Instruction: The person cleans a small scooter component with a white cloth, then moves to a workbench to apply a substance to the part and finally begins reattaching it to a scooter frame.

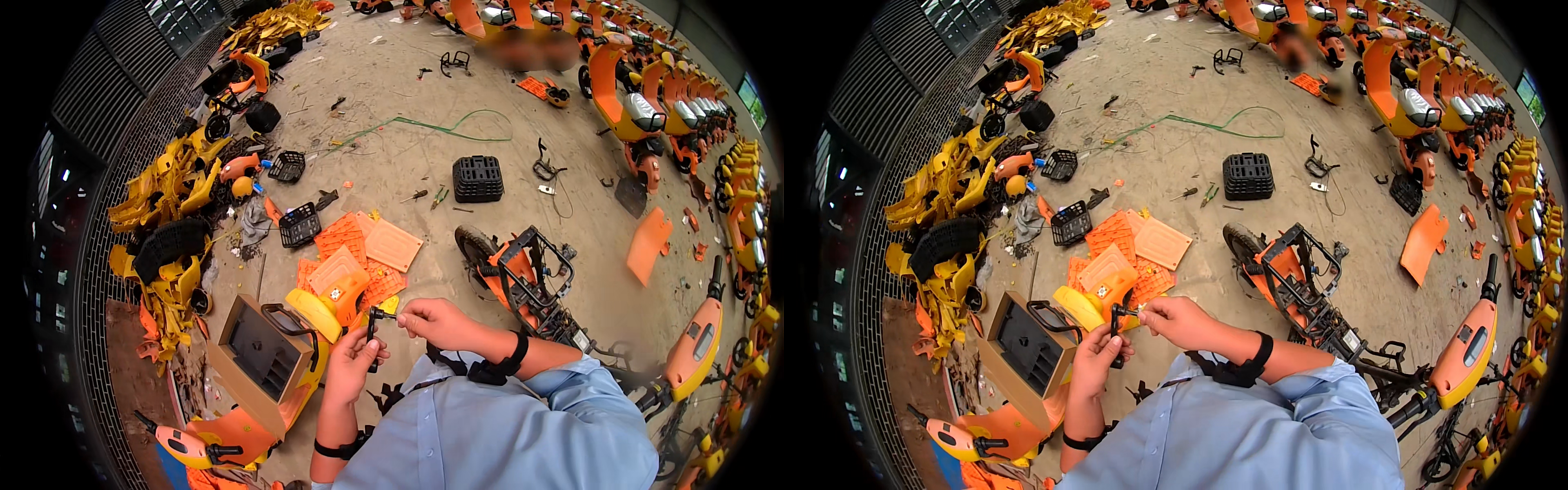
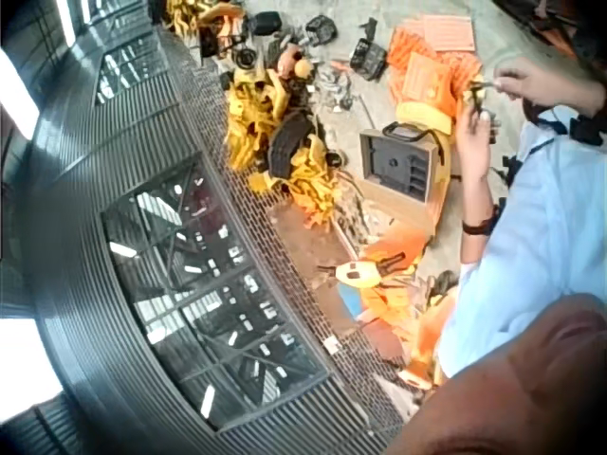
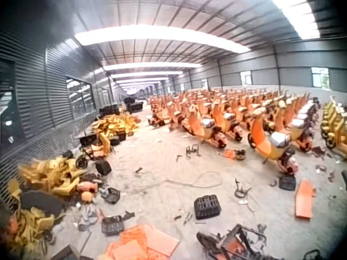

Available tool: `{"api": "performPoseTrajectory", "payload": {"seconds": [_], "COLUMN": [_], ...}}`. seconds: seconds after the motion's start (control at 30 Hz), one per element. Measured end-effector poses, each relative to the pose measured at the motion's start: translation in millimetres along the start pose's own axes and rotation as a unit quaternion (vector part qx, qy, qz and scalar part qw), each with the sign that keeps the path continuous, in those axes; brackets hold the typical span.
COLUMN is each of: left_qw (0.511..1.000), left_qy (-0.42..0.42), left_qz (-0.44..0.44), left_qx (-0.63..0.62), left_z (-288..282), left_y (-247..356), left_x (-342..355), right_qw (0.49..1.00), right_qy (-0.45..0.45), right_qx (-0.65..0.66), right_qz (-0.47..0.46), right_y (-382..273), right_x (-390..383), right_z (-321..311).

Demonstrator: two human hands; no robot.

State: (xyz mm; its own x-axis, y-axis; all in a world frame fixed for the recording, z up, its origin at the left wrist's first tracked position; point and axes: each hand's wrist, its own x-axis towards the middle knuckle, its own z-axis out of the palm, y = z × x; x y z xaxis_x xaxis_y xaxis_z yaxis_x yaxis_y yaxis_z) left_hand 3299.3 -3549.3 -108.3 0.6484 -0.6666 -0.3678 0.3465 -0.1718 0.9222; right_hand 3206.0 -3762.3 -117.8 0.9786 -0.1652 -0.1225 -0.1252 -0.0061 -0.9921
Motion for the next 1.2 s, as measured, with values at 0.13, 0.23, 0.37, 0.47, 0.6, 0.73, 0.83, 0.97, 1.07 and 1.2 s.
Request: {"api": "performPoseTrajectory", "payload": {"seconds": [0.13,0.23,0.37,0.47,0.6,0.73,0.83,0.97,1.07,1.2], "left_qw": [0.999,0.998,0.998,0.994,0.98,0.973,0.967,0.961,0.963,0.964], "left_qy": [0.004,-0.014,-0.054,-0.096,-0.187,-0.227,-0.252,-0.275,-0.268,-0.262], "left_qz": [-0.011,-0.019,-0.01,-0.025,-0.043,-0.004,0.01,-0.034,-0.034,-0.019], "left_qx": [-0.053,-0.052,-0.045,-0.05,-0.059,-0.027,-0.021,-0.015,-0.002,0.03], "left_z": [-11,-18,-23,-34,-48,-57,-50,-49,-50,-54], "left_y": [71,104,138,151,197,281,354,433,475,509], "left_x": [96,182,307,409,575,743,866,970,1045,1163], "right_qw": [0.946,0.952,0.995,0.954,0.964,0.988,0.98,0.886,0.872,0.951], "right_qy": [0.097,0.134,0.066,-0.015,0.027,0.088,0.195,0.322,0.361,0.254], "right_qx": [-0.233,-0.222,0.057,0.255,0.211,0.077,0.008,-0.299,-0.283,0.174], "right_qz": [-0.201,-0.16,0.045,0.157,0.158,0.103,0.043,-0.148,-0.172,-0.002], "right_y": [-49,-66,-51,-30,-31,-71,-100,-142,-150,-139], "right_x": [110,174,268,346,473,620,710,811,879,978], "right_z": [-46,-86,-150,-209,-292,-386,-441,-498,-536,-602]}}
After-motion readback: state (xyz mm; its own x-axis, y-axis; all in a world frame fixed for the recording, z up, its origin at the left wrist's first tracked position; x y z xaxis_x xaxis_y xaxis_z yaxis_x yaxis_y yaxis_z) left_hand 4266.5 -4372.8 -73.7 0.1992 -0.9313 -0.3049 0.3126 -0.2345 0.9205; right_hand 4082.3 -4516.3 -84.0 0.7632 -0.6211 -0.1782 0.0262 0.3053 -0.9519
